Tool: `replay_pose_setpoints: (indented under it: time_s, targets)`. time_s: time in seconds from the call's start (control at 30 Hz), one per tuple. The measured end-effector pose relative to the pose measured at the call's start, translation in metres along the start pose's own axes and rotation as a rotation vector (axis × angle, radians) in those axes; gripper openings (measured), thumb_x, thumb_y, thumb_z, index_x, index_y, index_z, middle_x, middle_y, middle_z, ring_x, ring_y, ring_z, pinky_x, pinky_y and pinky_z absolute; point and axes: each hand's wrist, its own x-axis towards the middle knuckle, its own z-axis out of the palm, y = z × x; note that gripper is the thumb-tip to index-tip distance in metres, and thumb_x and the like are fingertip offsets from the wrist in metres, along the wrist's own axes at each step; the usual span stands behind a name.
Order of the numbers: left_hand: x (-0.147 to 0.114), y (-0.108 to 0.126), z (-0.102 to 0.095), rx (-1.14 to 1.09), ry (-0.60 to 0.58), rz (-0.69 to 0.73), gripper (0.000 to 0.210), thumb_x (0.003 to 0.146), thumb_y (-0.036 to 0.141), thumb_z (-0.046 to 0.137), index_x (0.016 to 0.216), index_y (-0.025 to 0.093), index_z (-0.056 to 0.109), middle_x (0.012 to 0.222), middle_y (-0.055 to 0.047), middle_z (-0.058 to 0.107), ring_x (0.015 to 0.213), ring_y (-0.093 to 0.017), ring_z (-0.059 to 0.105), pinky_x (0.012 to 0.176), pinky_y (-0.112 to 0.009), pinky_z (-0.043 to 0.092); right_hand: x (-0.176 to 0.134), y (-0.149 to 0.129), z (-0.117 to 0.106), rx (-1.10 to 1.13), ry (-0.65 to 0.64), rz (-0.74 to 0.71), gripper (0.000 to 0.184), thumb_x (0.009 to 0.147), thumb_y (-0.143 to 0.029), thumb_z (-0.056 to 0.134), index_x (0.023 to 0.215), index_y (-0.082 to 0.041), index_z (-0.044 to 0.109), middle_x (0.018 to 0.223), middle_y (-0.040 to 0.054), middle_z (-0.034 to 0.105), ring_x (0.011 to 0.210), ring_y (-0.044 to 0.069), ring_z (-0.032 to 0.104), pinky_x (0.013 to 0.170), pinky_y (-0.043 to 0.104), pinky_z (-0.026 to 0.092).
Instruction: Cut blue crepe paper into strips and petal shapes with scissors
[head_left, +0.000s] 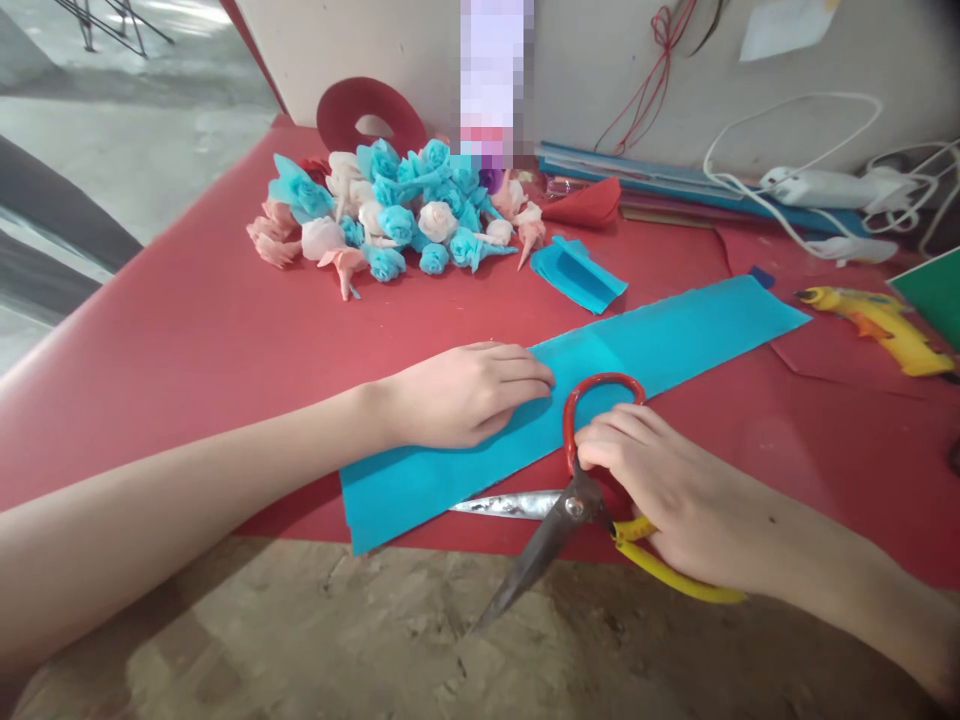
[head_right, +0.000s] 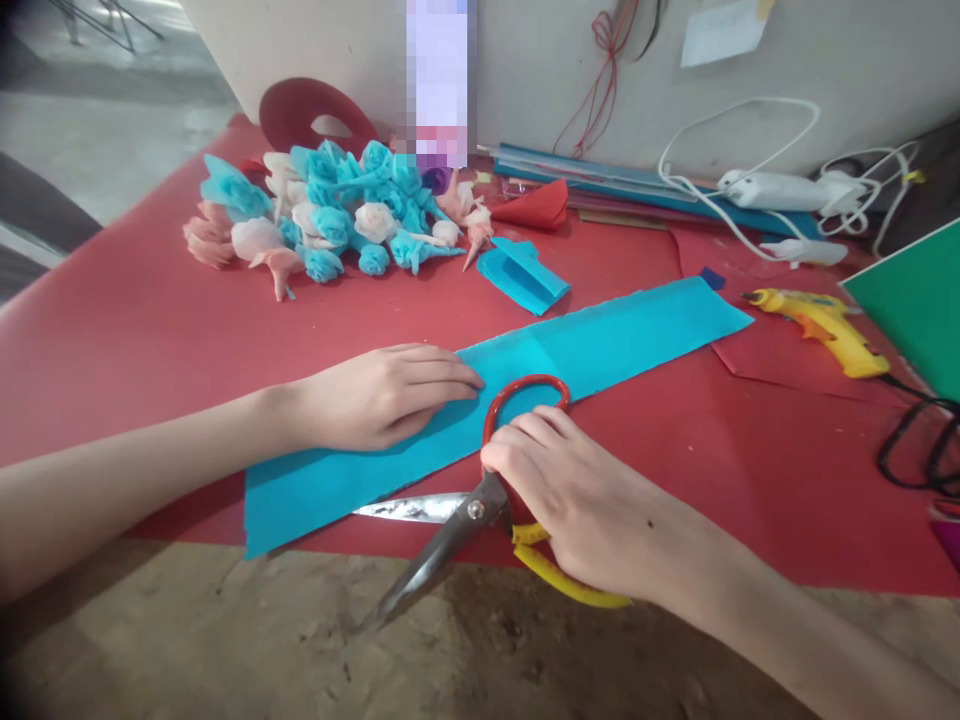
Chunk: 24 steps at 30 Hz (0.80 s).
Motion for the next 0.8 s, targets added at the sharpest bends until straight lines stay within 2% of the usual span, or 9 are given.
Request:
replay_pose_setpoints:
  time_s: [0.1, 0.17, 0.33, 0.53, 0.8]
  targets:
    - [0.0, 0.001, -0.001, 0.009, -0.025, -0.003, 0.029, 0.09, 0.009, 0.038, 0.111, 0.006, 0.057, 0.119, -0.015, 0.062, 0.105, -0.026, 0.057, 0.09, -0.04, 0.048, -0.003, 0.003, 0.0, -0.079, -0.023, -0.011, 0.056, 0.07, 0.0, 0.044, 0.124, -0.013, 0.046, 0.1, 0.0112, 0.051, 0.093, 0.027, 0.043, 0.081, 0.046, 0.041]
    - [0.001, 0.001, -0.002, 0.023, -0.03, -0.015, 0.029, 0.09, 0.01, 0.037, 0.112, 0.009, 0.057, 0.12, -0.015, 0.061, 0.106, -0.025, 0.056, 0.091, -0.04, 0.047, -0.004, 0.004, 0.002, -0.147, -0.026, -0.01, 0.063, 0.071, 0.0, 0.044, 0.132, -0.015, 0.045, 0.101, 0.0114, 0.051, 0.095, 0.028, 0.044, 0.082, 0.048, 0.041]
    - [0.003, 0.003, -0.007, 0.033, -0.043, -0.046, 0.029, 0.09, 0.01, 0.037, 0.109, 0.014, 0.059, 0.115, -0.013, 0.062, 0.103, -0.023, 0.056, 0.091, -0.038, 0.045, -0.008, 0.012, 0.002, -0.194, -0.016, -0.012, 0.065, 0.069, 0.003, 0.041, 0.13, -0.017, 0.051, 0.096, 0.011, 0.052, 0.092, 0.027, 0.046, 0.079, 0.047, 0.044]
    - [0.005, 0.006, -0.014, -0.013, -0.049, -0.024, 0.029, 0.09, 0.011, 0.037, 0.106, 0.011, 0.061, 0.109, -0.014, 0.064, 0.096, -0.023, 0.055, 0.09, -0.039, 0.044, -0.023, 0.032, -0.006, -0.226, -0.023, -0.003, 0.074, 0.064, 0.007, 0.041, 0.132, -0.021, 0.05, 0.094, 0.01, 0.054, 0.088, 0.025, 0.049, 0.075, 0.043, 0.047]
    - [0.004, 0.004, -0.006, -0.098, -0.137, -0.043, 0.029, 0.093, 0.018, 0.038, 0.115, 0.013, 0.056, 0.121, -0.015, 0.059, 0.107, -0.024, 0.055, 0.093, -0.039, 0.043, -0.043, 0.042, -0.01, -0.197, -0.045, 0.046, 0.077, 0.066, 0.0, 0.042, 0.138, -0.027, 0.041, 0.105, 0.0076, 0.057, 0.101, 0.025, 0.051, 0.083, 0.04, 0.046]
